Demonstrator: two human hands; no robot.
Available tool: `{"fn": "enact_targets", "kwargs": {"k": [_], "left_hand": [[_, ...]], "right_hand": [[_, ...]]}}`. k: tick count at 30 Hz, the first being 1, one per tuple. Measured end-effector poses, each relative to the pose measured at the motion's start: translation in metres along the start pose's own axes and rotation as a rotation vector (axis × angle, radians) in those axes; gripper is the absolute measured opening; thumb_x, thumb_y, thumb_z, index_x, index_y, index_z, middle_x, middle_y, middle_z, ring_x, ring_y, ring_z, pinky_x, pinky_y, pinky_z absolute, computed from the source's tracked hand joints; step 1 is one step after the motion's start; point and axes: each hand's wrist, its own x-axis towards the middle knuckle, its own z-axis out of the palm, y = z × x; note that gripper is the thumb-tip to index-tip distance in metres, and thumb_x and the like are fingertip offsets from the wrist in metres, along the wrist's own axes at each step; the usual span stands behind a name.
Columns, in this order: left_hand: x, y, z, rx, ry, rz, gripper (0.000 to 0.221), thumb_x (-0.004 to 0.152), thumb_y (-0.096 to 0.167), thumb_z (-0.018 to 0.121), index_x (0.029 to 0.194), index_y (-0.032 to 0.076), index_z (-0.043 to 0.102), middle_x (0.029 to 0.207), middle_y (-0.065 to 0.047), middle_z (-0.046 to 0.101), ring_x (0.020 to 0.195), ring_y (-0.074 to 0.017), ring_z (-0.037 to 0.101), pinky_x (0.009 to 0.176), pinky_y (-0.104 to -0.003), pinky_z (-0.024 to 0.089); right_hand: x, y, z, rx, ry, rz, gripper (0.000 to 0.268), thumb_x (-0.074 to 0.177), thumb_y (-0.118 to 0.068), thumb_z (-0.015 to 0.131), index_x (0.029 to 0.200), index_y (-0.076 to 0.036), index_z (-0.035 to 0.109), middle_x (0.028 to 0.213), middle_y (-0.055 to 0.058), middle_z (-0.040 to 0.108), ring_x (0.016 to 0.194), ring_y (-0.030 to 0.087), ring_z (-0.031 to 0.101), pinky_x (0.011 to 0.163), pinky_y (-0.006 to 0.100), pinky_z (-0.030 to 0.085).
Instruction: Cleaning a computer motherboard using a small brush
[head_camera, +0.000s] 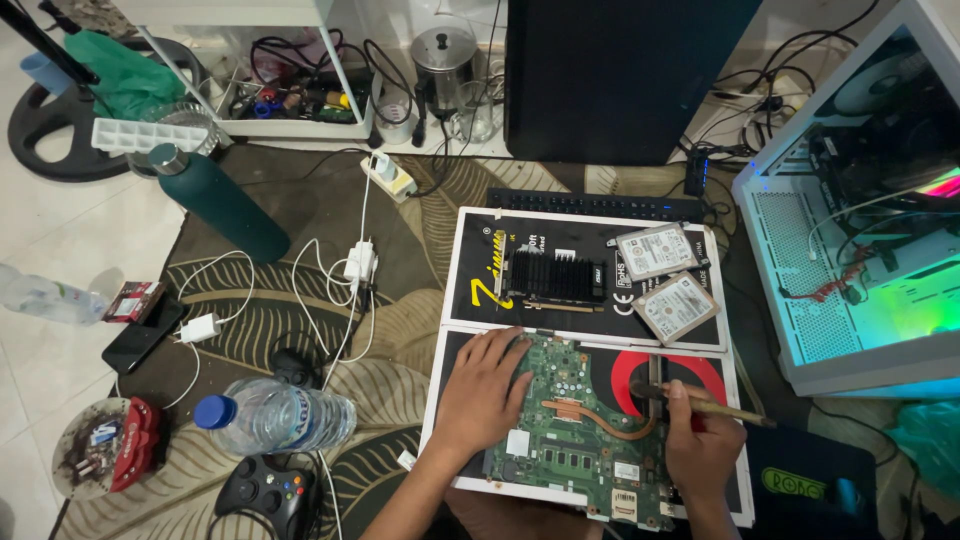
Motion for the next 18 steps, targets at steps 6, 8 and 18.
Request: {"fn": "enact_targets", "kwargs": {"k": [6, 8, 18], "left_hand": [[-0.001, 0.0, 0.001, 0.008, 0.009, 0.004, 0.042, 0.106, 0.03, 0.048, 0.138, 0.005, 0.06, 0.146, -0.012, 0.056, 0.133, -0.0328, 0.05, 0.113, -0.049, 0.035], [-0.001, -0.001, 0.003, 0.013, 0.001, -0.003, 0.043, 0.107, 0.031, 0.047, 0.14, 0.005, 0.059, 0.147, -0.013, 0.055, 0.133, -0.0336, 0.049, 0.114, -0.05, 0.034], [0.0, -0.002, 0.002, -0.003, 0.002, -0.012, 0.044, 0.108, 0.032, 0.045, 0.141, 0.006, 0.058, 0.148, -0.012, 0.055, 0.134, -0.0337, 0.049, 0.114, -0.05, 0.034]], "right_hand": [[-0.002, 0.008, 0.001, 0.033, 0.006, 0.003, 0.021, 0.102, -0.017, 0.064, 0.101, 0.0, 0.078, 0.089, 0.01, 0.076, 0.085, 0.021, 0.071, 0.077, 0.033, 0.056], [-0.001, 0.016, 0.003, 0.068, 0.019, -0.058, 0.021, 0.104, -0.018, 0.062, 0.109, -0.003, 0.075, 0.071, 0.004, 0.067, 0.061, 0.013, 0.061, 0.057, 0.027, 0.048], [-0.064, -0.013, -0.051, -0.01, -0.089, 0.198, 0.022, 0.097, -0.013, 0.063, 0.108, -0.009, 0.081, 0.102, 0.005, 0.081, 0.092, 0.01, 0.073, 0.086, 0.023, 0.051]]}}
